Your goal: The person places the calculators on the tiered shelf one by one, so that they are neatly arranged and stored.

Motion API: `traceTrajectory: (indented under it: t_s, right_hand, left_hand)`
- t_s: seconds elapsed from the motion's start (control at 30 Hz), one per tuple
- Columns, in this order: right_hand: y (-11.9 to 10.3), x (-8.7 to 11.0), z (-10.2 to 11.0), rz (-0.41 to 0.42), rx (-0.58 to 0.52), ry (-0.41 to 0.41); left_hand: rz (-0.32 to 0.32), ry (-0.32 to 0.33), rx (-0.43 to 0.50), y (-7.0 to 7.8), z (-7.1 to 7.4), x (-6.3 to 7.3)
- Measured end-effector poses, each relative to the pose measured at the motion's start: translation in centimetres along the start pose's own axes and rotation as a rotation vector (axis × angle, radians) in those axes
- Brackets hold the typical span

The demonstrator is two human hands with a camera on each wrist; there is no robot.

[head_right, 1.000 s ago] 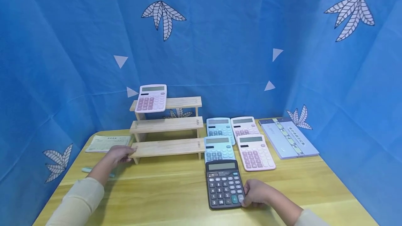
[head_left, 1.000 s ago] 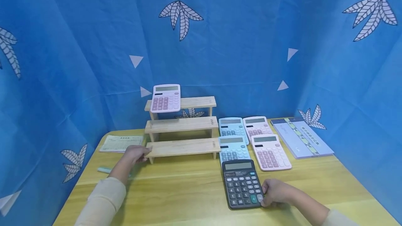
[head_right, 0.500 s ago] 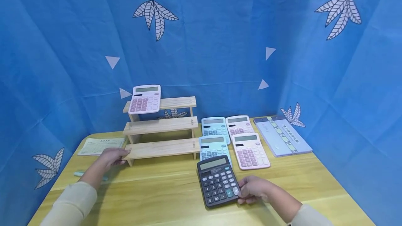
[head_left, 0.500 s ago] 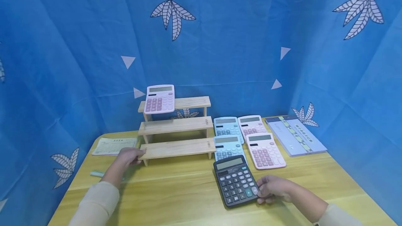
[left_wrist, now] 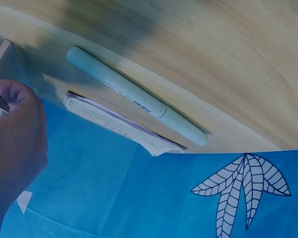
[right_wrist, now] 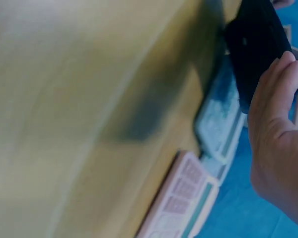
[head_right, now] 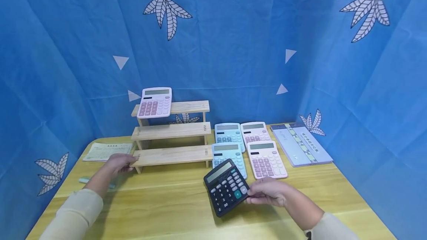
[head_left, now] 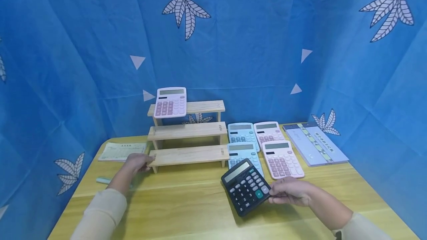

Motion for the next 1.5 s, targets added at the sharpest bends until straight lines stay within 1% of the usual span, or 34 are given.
traceTrajectory:
  t_s: [0.1, 0.17, 0.27, 0.37, 0.4, 0.5, 0.6, 0.77, 0.87, 1.0, 1.07, 1.13, 1.27, 1.5]
  right_hand:
    - [-0.8, 0.0, -0.2, 0.03, -0.006, 0.028]
    - [-1.3, 0.3, -0.1, 0.047, -0.015, 0.018]
    - [-2.4, 0.9, 0.0, 0.084, -0.04, -0.048]
    - [-4.2, 1.4, 0.1, 0.131, -0.071, -0.122]
    - [-4.8, 1.6, 0.1, 0.143, -0.08, -0.134]
    - [-6.7, 1.9, 0.0, 0.165, -0.115, -0.112]
    - [-8.2, 1.7, -0.2, 0.176, -0.158, -0.043]
    - [-10.4, 0.4, -0.8, 0.198, -0.219, 0.047]
    - [-11.6, -0.7, -1.1, 0.199, -0.249, 0.099]
    - [-13.2, -2.2, -1.7, 0.186, -0.272, 0.151]
    - [-14.0, -3.0, -2.1, 0.178, -0.283, 0.166]
    - [-14.8, -3.9, -2.4, 0.166, -0.292, 0.182]
    - [-16.3, -5.6, -3.0, 0.135, -0.334, 0.203]
    - [-18.4, -8.3, -4.1, 0.1, -0.379, 0.227]
  left_hand:
    - [-0.002, 0.001, 0.005, 0.1, 0.0, -0.1]
    - [-0.003, -0.01, 0.01, 0.1, -0.1, -0.2]
    - [-0.002, -0.009, 0.007, 0.1, -0.2, -0.3]
    - [-0.003, 0.006, -0.006, 0.0, -0.1, -0.3]
    - [-0.005, 0.006, -0.009, 0.0, 0.0, -0.3]
    - [-0.011, 0.0, -0.005, 0.1, 0.0, -0.1]
    - [-0.012, -0.017, 0.009, 0.1, 0.1, 0.1]
    - [-0.007, -0.015, 0.024, 0.2, 0.5, 0.0]
    - [-0.023, -0.026, 0.036, 0.4, 0.8, 0.0]
    - [-0.054, -0.076, 0.045, 0.3, 0.8, 0.1]
    - [-0.045, -0.072, 0.028, 0.1, 0.6, -0.1]
    - [-0.027, -0.048, -0.001, -0.1, 0.4, -0.2]
    - [-0.008, -0.031, -0.029, -0.2, 0.3, -0.3]
    - [0.009, -0.034, -0.005, 0.0, 0.5, -0.5]
Point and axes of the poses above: each hand's wrist, its own x-axis away from the middle knuckle, its own z-axis out of the back of the hand, y = z × x, the point moved 3 cm from there along -x, towards the middle knuckle, and after that the axes turned 9 degrees about -z, right-handed, at the moved point
